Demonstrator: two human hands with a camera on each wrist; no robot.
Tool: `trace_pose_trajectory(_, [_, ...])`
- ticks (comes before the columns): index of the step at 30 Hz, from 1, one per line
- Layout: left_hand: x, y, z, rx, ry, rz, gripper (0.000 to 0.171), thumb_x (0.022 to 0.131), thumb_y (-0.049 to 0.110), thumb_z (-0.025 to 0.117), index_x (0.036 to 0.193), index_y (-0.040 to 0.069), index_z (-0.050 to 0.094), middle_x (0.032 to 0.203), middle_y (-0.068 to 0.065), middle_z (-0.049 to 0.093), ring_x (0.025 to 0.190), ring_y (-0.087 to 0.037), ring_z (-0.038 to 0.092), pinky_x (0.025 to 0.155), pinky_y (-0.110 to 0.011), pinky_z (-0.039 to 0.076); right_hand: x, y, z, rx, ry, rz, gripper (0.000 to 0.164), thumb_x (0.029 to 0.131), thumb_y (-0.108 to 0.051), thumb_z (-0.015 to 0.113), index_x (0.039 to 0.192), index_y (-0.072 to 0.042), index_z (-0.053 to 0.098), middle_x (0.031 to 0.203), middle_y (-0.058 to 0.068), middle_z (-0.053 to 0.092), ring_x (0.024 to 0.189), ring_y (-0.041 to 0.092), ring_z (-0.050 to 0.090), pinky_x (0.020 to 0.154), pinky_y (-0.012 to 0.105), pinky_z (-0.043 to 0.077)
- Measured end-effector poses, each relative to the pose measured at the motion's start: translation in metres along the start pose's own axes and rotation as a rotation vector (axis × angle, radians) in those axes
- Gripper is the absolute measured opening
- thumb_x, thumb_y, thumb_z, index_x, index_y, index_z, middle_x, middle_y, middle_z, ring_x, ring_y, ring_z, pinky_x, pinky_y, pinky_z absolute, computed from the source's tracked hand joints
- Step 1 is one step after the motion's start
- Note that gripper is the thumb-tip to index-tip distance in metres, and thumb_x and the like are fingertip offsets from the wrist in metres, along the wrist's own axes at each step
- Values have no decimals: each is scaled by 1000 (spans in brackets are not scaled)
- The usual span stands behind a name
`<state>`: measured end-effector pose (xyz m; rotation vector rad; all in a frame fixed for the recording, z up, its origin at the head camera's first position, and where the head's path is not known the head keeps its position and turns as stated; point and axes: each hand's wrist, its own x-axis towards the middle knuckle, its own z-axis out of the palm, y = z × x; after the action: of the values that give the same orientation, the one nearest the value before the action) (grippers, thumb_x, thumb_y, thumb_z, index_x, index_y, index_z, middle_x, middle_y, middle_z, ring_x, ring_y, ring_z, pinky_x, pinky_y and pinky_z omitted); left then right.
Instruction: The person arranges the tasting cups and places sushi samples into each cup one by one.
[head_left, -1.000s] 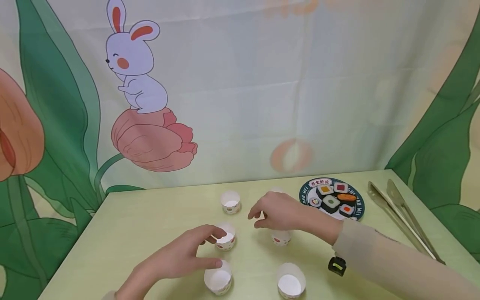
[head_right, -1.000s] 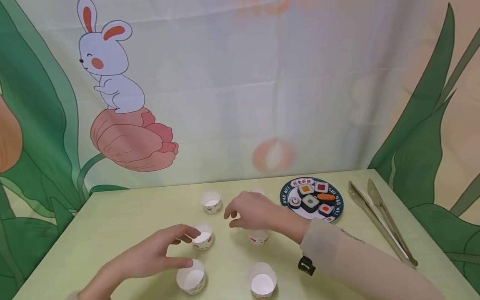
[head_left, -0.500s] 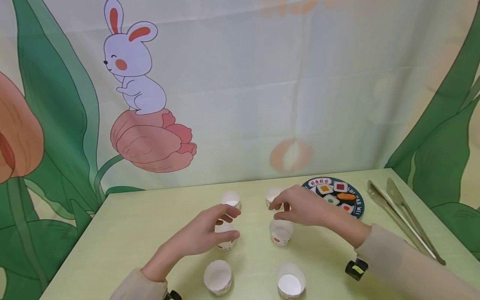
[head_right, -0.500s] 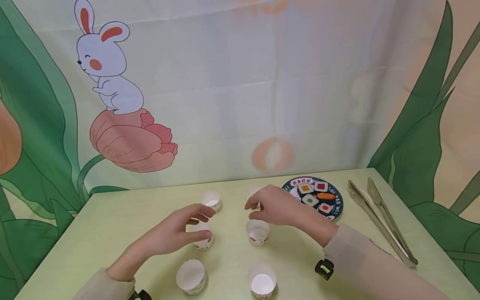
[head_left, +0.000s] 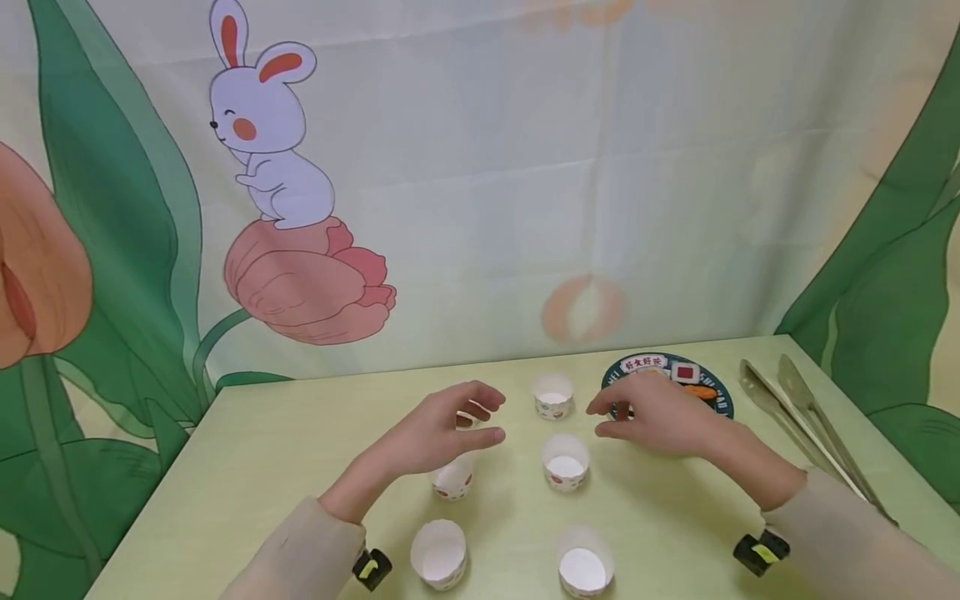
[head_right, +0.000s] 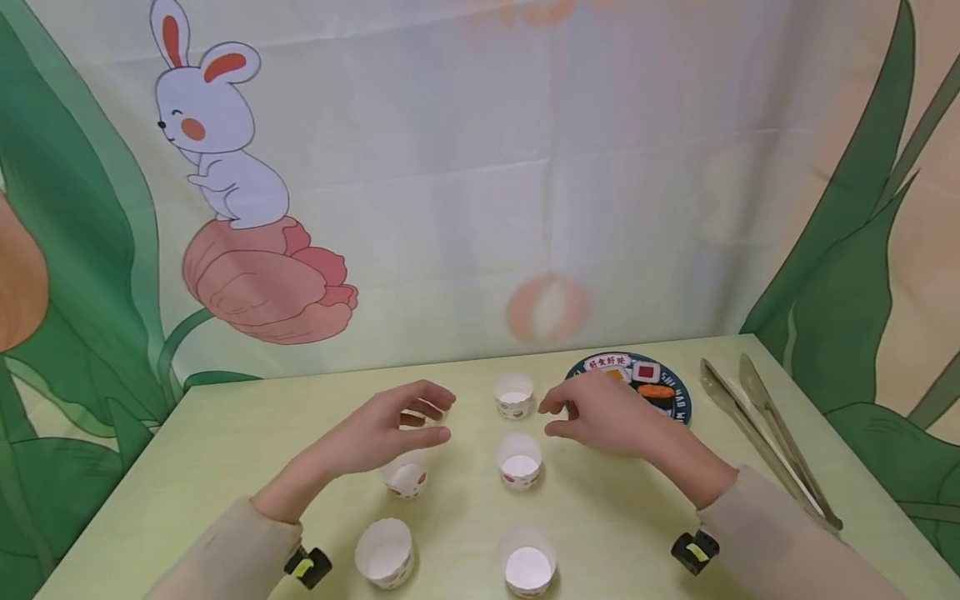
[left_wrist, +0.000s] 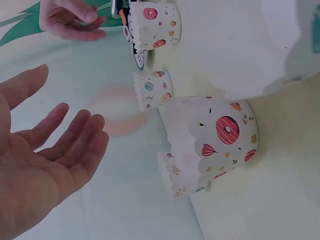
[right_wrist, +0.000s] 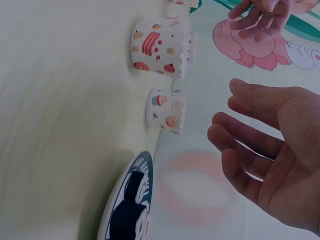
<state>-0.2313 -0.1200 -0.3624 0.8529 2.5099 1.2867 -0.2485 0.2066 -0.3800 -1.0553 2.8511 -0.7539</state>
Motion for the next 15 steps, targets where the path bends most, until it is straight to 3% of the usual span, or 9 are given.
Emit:
trace_pose_trajectory(9, [19,2,0,-46,20,-74,39,97,19,74,130,4,61,125,-8,63,117,-27,61,99,-38,52,-20,13,-12,-47,40,42,17,87,-17,84,103,-14,78,91,-11,69,75,4,58,66,27,52])
trace_pose_trajectory(15, [31,1,1,-42,25,-106,42,95,18,76,131,4,61,125,-8,62,121,-33,59,98,-39,52,-31,18,-15,-56,43,89,20,87,-15,84,106,-11,77,85,-12,66,74,5,56,63,25,51])
